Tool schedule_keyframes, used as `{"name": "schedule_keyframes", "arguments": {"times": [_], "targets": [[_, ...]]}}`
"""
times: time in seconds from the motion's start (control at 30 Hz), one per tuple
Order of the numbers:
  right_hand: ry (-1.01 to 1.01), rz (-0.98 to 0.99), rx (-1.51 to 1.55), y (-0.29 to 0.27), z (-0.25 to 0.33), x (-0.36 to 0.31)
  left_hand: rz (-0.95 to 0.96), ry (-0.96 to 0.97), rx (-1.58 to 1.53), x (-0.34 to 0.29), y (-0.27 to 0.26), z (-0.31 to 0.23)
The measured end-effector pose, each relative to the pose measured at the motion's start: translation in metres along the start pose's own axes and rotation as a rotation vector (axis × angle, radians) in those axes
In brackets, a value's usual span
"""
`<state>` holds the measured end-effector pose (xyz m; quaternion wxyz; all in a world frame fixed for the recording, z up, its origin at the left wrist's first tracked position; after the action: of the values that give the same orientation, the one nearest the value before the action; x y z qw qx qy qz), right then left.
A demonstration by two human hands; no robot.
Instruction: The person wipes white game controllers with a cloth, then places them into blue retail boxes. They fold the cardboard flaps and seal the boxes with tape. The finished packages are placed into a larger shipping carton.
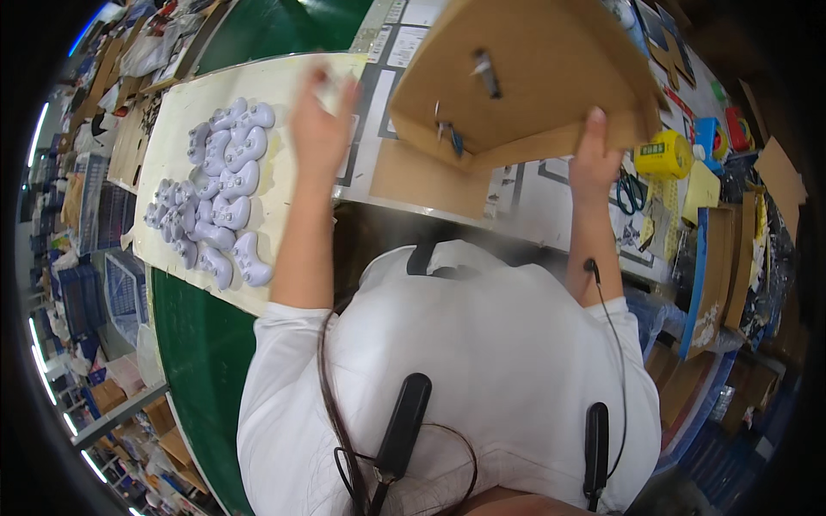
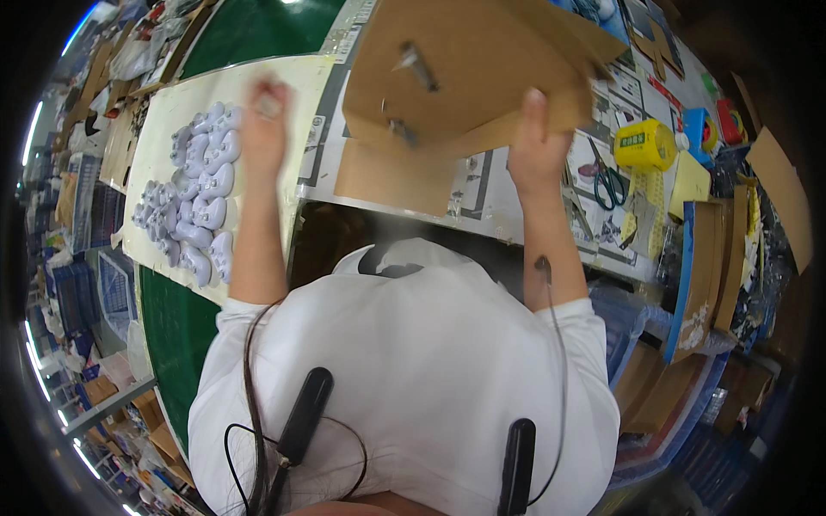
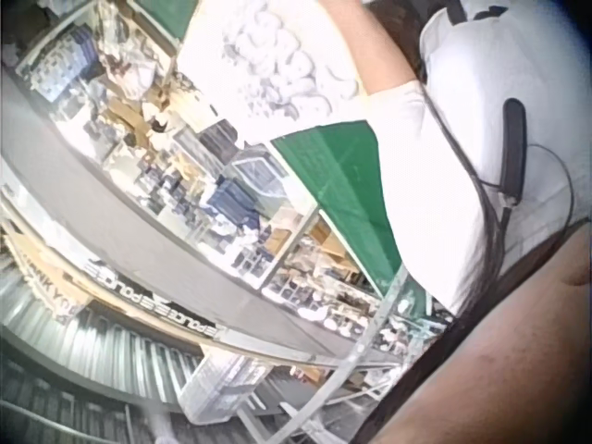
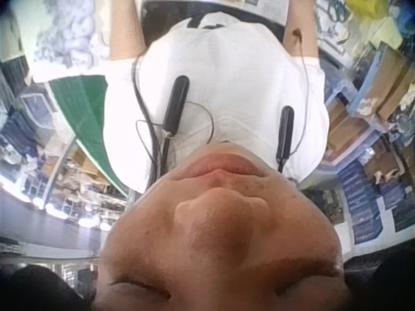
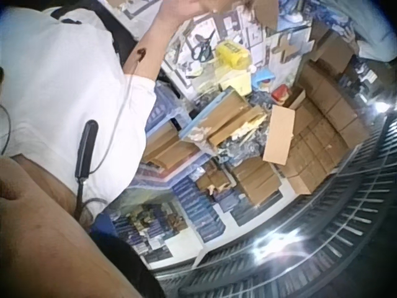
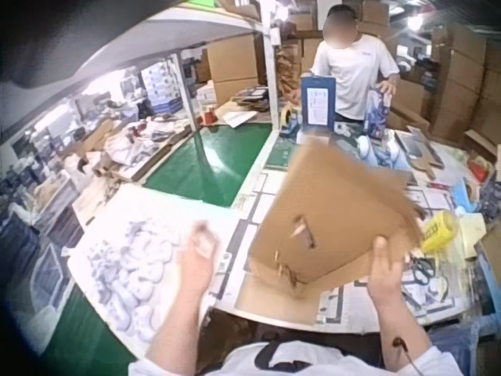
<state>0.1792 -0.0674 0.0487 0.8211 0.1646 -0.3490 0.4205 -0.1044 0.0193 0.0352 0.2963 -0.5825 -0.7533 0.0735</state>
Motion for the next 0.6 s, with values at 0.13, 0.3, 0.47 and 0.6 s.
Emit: {"name": "schedule_keyframes", "arguments": {"times": [0.13, 0.3, 0.47, 0.6], "targets": [[-0.157, 0.425, -0.187, 0.018, -0.005, 0.009, -0.05, 0.925, 0.177, 0.006, -0.018, -0.17], [-0.007, 0.473, -0.283, 0.032, -0.017, 0.011, 0.342, 0.895, 0.584, -0.013, 0.049, -0.166], [-0.116, 0.474, -0.295, 0.004, -0.03, -0.002, -0.051, 1.122, 0.506, -0.053, 0.098, -0.145], [0.199, 0.48, -0.342, -0.087, -0.077, -0.035, -0.16, 1.232, 0.391, -0.064, 0.104, -0.145]]}}
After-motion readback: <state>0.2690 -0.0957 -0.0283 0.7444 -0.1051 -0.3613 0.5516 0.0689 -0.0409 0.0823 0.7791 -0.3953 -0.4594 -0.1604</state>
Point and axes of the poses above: each hand's wrist, its own x-axis towards the middle knuckle, its own y-axis out of the palm, z = x × y, the point moved 2 cm from there along x, towards the middle knuckle, and after that the axes turned 8 degrees about -y, right-handed, at the moved point
